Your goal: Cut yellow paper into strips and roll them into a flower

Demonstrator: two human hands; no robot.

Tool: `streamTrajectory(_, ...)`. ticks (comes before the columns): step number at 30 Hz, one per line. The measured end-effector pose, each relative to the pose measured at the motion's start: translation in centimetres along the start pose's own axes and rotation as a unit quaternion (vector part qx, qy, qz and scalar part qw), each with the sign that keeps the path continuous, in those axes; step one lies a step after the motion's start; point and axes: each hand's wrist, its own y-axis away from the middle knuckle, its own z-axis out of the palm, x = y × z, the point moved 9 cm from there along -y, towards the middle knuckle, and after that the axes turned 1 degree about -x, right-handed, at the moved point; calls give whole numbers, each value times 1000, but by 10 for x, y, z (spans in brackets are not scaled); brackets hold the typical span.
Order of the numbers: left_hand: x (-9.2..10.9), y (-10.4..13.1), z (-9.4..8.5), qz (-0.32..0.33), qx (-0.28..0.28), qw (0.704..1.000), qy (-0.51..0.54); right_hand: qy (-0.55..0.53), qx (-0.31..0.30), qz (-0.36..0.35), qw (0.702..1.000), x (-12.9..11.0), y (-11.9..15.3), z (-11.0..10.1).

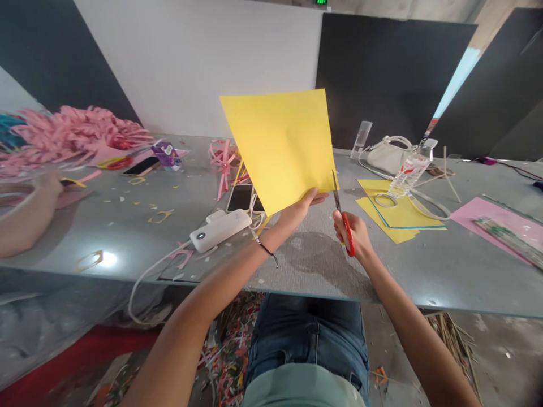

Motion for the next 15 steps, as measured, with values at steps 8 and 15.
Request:
streamTrajectory(8,0,2,1,-6,-8,1000,-21,-5,15,5,1000,-9,2,-2)
streamTrajectory(15,4,3,2,-10,-20,999,-41,-9,13,13,1000,-9,3,0)
